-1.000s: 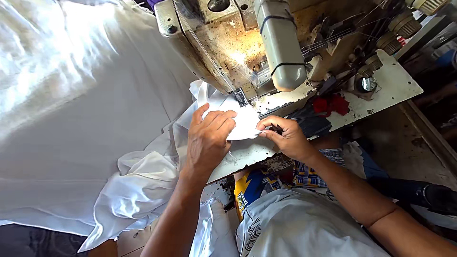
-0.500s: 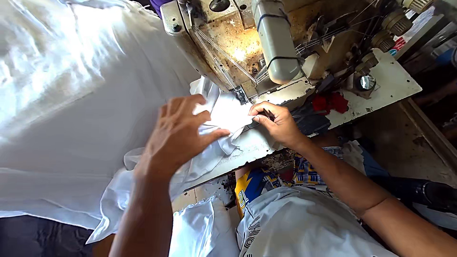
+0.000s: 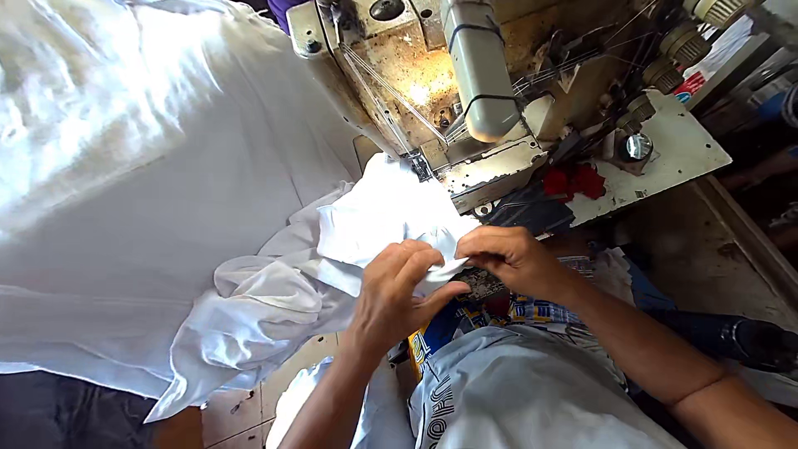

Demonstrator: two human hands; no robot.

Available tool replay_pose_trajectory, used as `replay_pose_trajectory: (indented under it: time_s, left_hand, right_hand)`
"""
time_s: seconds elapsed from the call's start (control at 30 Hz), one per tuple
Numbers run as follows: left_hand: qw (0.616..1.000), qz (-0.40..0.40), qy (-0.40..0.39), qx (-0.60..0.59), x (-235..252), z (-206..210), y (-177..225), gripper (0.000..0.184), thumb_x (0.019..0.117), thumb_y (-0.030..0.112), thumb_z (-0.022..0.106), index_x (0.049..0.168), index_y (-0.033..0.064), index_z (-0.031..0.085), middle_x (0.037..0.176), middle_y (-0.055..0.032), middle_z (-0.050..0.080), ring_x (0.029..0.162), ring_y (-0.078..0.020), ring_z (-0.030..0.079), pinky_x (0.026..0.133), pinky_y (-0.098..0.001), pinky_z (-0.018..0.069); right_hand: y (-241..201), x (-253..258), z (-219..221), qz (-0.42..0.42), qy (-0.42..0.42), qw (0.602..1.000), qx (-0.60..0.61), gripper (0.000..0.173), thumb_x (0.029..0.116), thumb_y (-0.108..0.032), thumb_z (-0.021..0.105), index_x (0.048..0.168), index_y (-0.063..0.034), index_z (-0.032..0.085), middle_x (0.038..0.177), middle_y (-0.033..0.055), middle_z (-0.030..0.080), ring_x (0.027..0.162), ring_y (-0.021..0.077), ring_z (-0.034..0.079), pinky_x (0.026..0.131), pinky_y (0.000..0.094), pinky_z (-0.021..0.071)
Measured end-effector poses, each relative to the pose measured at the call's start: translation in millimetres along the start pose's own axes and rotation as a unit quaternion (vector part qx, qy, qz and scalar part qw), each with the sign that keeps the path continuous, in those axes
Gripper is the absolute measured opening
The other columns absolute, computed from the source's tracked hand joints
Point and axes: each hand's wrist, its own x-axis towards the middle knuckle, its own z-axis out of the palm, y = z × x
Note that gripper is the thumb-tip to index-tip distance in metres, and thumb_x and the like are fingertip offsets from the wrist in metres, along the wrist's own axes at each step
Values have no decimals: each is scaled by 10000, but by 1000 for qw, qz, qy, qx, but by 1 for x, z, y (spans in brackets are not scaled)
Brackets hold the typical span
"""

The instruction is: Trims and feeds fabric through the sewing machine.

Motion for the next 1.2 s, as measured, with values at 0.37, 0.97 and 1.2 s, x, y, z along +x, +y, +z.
replay_pose_trajectory:
  time_s: [0.37, 0.97, 1.2]
  left_hand:
    - [974, 86, -8, 209, 3, -5, -45, 111, 932, 45, 609, 943, 44, 719, 1261, -110, 709, 1229, -316, 645, 1175, -660, 307]
    - [967, 83, -111, 212, 28, -37, -43, 129, 901, 26, 566, 906, 21, 695, 1012, -123, 732, 1020, -327, 697, 1117, -658, 351]
    - [965, 85, -118, 220, 47, -47, -71, 169, 911, 34, 544, 958, 5, 704, 1049, -142, 726, 1041, -353, 686, 1115, -655, 352]
  right_hand:
    - [9, -21, 12, 66, 81, 990, 91, 121, 977, -45, 675, 1055, 19, 742, 1074, 83, 734, 957, 122, 701, 846, 279, 604]
    - [13, -5, 10, 116, 112, 977, 141, 93, 950, -23, 696, 1021, 7, 749, 1048, 79, 731, 793, 103, 666, 681, 240, 575]
    - [28, 25, 12, 91, 129, 977, 142, 88, 953, -5, 681, 1023, 12, 731, 1054, 86, 726, 716, 98, 633, 594, 239, 539]
